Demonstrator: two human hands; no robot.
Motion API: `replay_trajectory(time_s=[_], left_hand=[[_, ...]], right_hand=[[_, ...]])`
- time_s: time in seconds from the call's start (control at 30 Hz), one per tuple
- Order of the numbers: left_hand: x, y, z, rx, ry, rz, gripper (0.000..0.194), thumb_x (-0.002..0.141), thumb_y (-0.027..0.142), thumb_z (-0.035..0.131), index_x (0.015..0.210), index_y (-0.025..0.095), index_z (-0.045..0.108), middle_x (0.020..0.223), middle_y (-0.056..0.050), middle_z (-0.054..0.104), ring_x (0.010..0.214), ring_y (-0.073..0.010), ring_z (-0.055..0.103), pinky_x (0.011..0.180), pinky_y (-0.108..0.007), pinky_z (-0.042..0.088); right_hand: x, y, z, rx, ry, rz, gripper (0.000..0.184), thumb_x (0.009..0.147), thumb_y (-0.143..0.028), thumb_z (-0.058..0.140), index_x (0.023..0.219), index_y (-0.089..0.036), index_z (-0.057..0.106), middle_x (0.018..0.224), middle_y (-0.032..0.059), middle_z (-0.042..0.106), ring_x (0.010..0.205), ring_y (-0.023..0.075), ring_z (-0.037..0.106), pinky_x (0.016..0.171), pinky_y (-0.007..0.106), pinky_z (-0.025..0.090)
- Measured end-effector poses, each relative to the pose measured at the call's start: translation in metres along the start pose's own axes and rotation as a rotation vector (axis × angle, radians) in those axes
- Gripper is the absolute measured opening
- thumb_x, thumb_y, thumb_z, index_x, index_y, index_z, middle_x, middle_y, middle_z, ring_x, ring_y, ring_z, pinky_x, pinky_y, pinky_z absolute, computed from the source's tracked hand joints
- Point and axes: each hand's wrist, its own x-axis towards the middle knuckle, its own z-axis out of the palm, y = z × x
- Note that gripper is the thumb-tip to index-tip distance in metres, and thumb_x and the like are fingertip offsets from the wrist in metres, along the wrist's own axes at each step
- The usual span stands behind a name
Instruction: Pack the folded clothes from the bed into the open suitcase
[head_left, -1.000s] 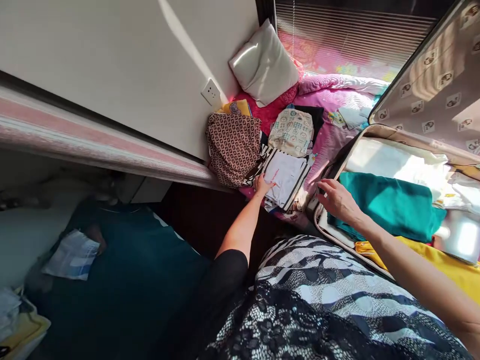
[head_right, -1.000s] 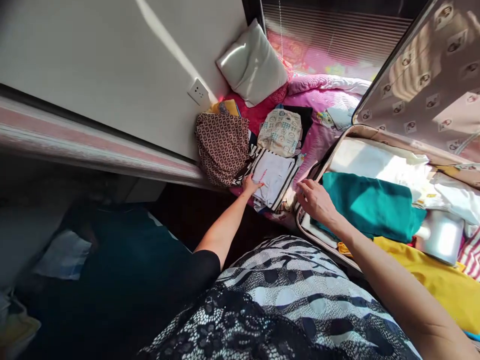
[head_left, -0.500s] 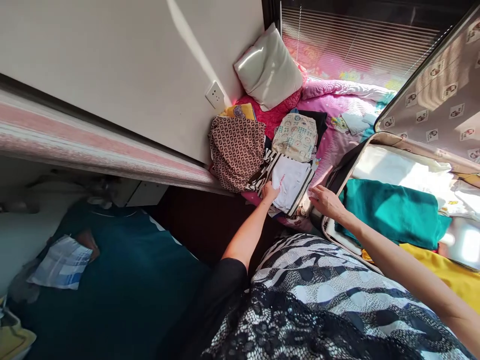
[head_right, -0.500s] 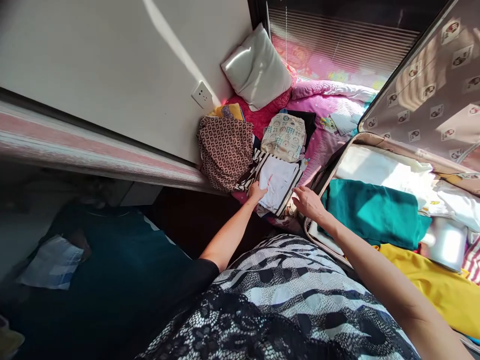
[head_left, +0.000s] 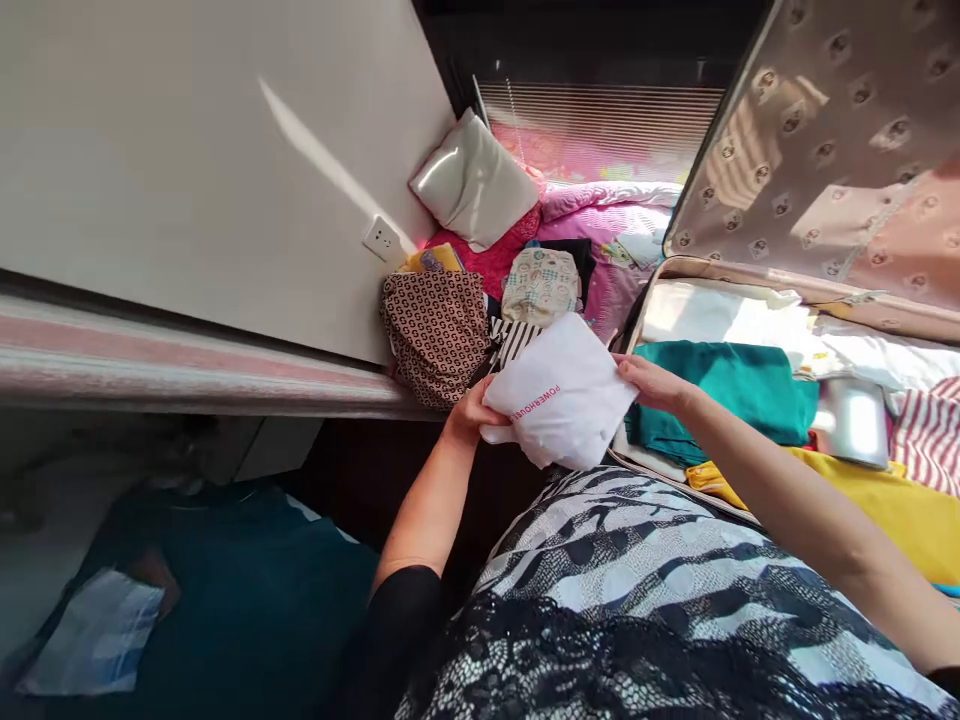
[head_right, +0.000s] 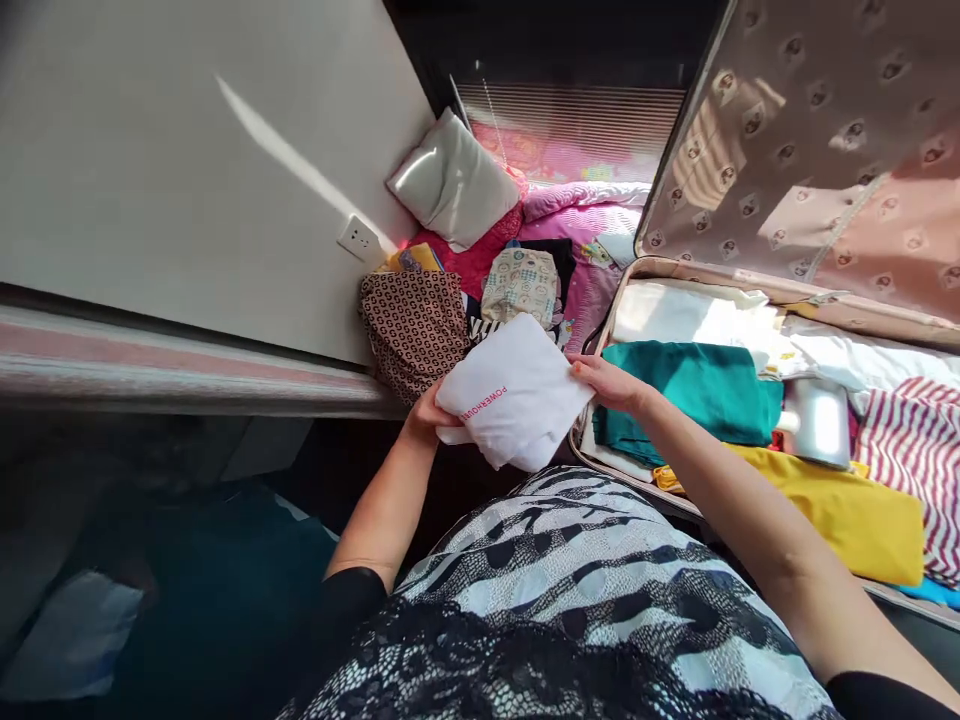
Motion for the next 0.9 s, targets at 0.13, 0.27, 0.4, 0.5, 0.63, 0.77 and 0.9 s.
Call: replay_trajectory(time_s=[0.13,0.27,0.4,0.5,0.63,0.77,0.9], left_hand=[[0.034,0.012,0.056,-0.002,-0.268,-0.088,0.074,0.045,0.036,0.1,0.115,0.019,0.08,0.096,-0.009,0.081,0.106,-0.039,0.079,0.09,-0.044,0.062],[0.066,0.0,0.112,-0.1,-0.371,-0.229,0.086,0.05,0.042,0.102,0.129,0.017,0.079,0.117,-0.018,0.084,0.121,-0.0445,0.077,0.094,-0.046,0.065],[0.081,-0.034,0.161,-0.171,-0.268,-0.305,0.07,0.06,0.056,0.099,0.116,0.018,0.08,0.11,-0.016,0.085,0.117,-0.0403,0.08,0.093,-0.046,0.066],[0.09,-0.061,0.208,-0.17,-0.324,-0.351,0.066,0.058,0.045,0.103,0.112,0.017,0.079,0.11,-0.013,0.086,0.109,-0.0343,0.082,0.091,-0.041,0.066],[0.107,-0.081,0.281,-0.083,-0.406,-0.416,0.066,0.047,0.021,0.105,0.106,0.014,0.078,0.101,-0.012,0.085,0.09,-0.0258,0.081,0.081,-0.033,0.064],[0.135,-0.069,0.352,-0.046,-0.447,-0.325,0.064,0.05,0.022,0.103,0.109,0.015,0.078,0.097,-0.006,0.083,0.077,-0.0185,0.074,0.074,-0.029,0.059],[0.183,-0.031,0.438,0.118,-0.505,-0.167,0.053,0.063,0.024,0.097,0.111,0.014,0.077,0.093,-0.004,0.079,0.077,-0.0161,0.07,0.075,-0.027,0.055]], right_hand=[[-0.044,-0.007,-0.02,0.192,-0.063,0.034,0.092,0.045,-0.077,0.104,0.111,-0.016,0.082,0.106,0.0152,0.085,0.106,0.0384,0.083,0.093,0.048,0.07],[-0.105,0.002,-0.055,0.248,0.253,0.021,0.058,0.055,-0.038,0.109,0.102,-0.016,0.082,0.099,0.0118,0.086,0.092,0.0331,0.084,0.087,0.044,0.071],[-0.177,0.032,-0.089,0.358,0.475,-0.052,0.055,0.057,-0.037,0.109,0.099,-0.017,0.081,0.098,0.0105,0.086,0.085,0.0282,0.083,0.077,0.036,0.069],[-0.229,0.061,-0.108,0.423,0.629,-0.105,0.057,0.057,-0.038,0.11,0.101,-0.018,0.081,0.099,0.0089,0.086,0.081,0.0242,0.082,0.075,0.034,0.069],[-0.285,0.096,-0.133,0.481,0.815,-0.158,0.058,0.056,-0.04,0.111,0.1,-0.018,0.08,0.096,0.0088,0.086,0.078,0.0236,0.081,0.073,0.034,0.069],[-0.327,0.125,-0.158,0.527,0.971,-0.282,0.059,0.061,-0.039,0.11,0.108,-0.02,0.081,0.106,0.0101,0.087,0.093,0.0282,0.084,0.086,0.04,0.071],[-0.346,0.144,-0.194,0.585,1.143,-0.515,0.061,0.062,-0.037,0.108,0.114,-0.023,0.079,0.111,0.0075,0.087,0.102,0.0293,0.084,0.094,0.045,0.073]])
